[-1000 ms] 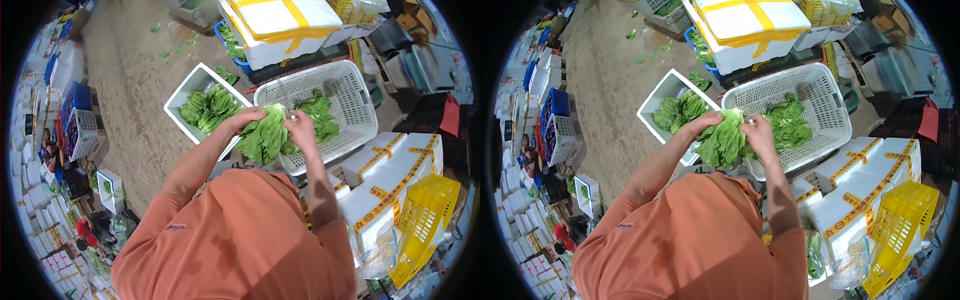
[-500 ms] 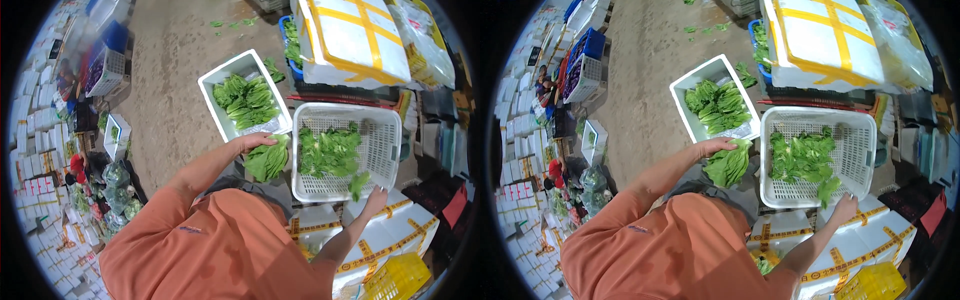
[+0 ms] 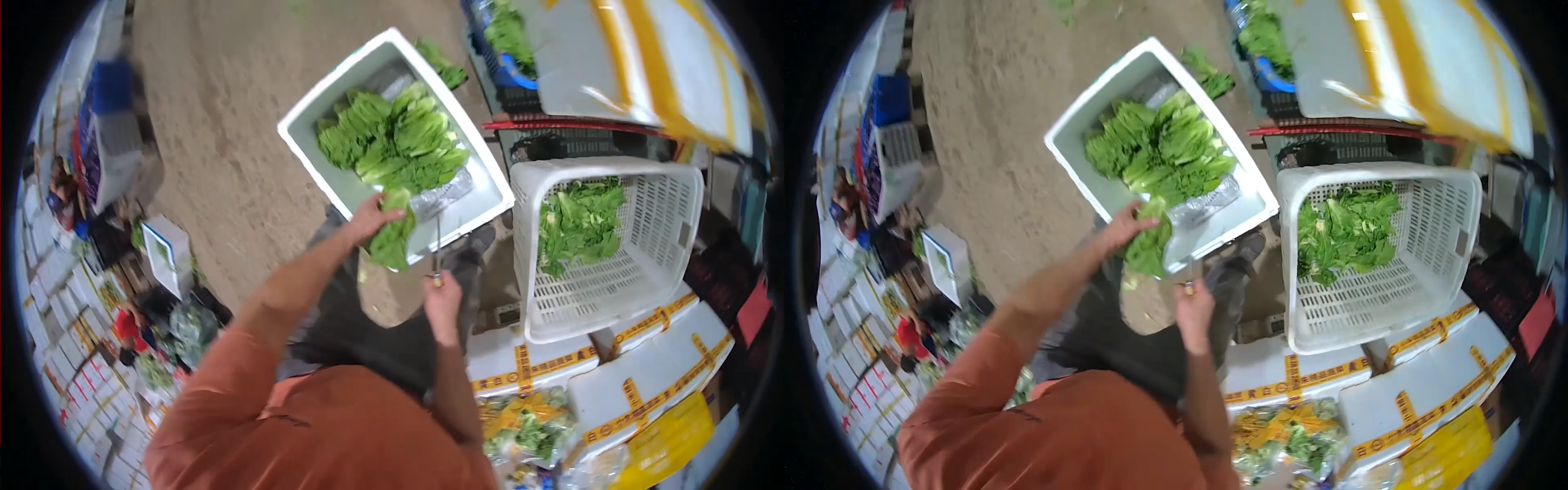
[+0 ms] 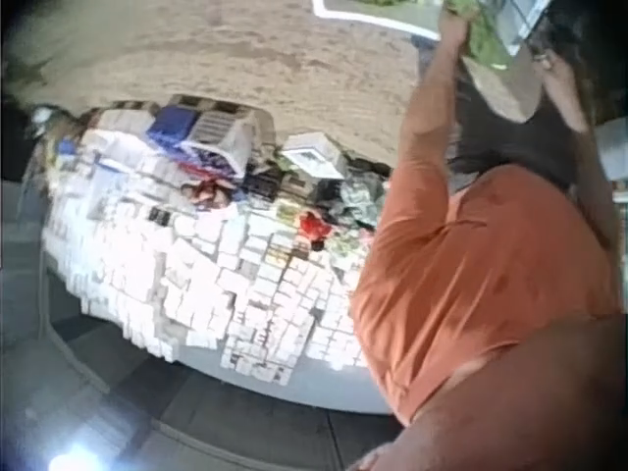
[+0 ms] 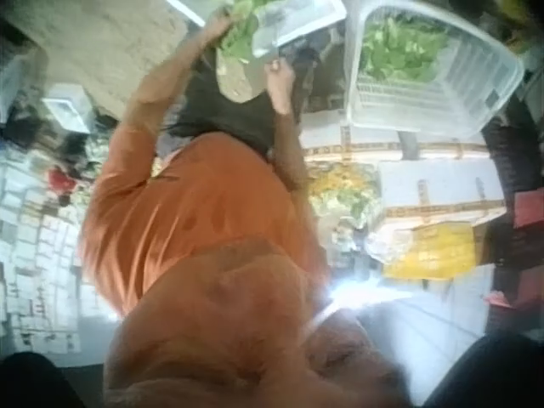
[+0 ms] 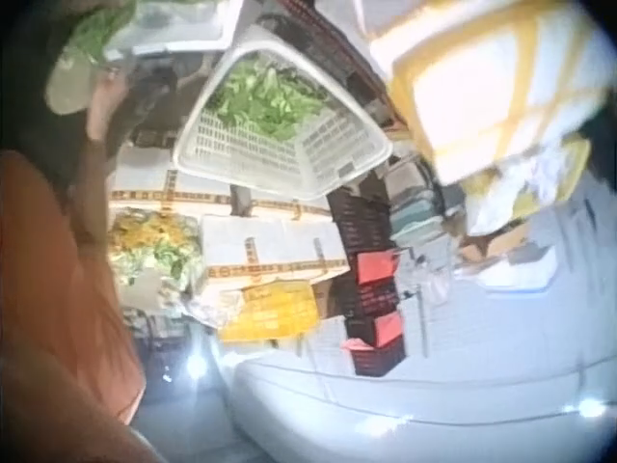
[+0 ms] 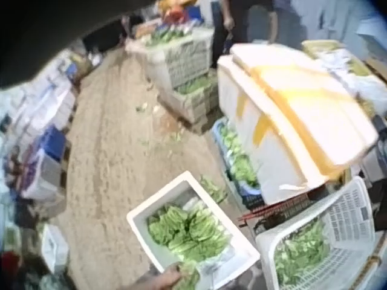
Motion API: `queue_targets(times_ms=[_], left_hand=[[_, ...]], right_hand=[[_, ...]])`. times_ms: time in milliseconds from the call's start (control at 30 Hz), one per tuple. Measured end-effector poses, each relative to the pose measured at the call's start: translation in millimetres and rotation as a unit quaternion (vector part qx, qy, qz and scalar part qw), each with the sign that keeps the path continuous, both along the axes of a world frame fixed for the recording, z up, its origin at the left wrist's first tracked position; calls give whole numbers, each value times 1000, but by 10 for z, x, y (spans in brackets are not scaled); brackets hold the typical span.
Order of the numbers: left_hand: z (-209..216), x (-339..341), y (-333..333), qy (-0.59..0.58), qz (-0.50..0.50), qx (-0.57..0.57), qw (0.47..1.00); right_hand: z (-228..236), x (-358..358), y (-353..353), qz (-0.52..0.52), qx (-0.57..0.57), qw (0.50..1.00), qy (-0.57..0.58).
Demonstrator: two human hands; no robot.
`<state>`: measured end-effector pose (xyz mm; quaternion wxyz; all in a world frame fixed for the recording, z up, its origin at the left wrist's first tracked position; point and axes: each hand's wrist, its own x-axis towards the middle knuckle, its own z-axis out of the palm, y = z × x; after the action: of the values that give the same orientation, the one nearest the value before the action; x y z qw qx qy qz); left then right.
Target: Trimming lettuce ends with a knife and packing them into a container.
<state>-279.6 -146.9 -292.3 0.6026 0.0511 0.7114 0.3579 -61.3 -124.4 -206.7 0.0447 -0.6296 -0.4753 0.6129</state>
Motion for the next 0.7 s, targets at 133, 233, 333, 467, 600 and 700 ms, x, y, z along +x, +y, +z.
queue_targets(times_ms=[133, 233, 333, 467, 600, 700], left_hand=[[-749, -496, 542, 63, -187, 43, 979], [-1486, -732, 835, 141, -279, 76, 947], [-1816, -588, 1039, 38, -277, 36, 959], [-1638, -524, 626, 57, -306, -28, 950], [-1222, -481, 100, -43, -205, -103, 972], [-1157, -355, -170, -165, -53, -110, 979]], right_hand=[[-478, -55, -394, -71, -51, 996, -16], [-875, -200, -288, -36, -41, 997, -58], [-1438, -89, -89, -17, 85, 995, -55], [-2206, -323, 546, 119, 109, 970, -182], [-3012, -634, 971, 131, 187, 962, -152], [-3373, -738, 944, 204, 242, 933, -172]])
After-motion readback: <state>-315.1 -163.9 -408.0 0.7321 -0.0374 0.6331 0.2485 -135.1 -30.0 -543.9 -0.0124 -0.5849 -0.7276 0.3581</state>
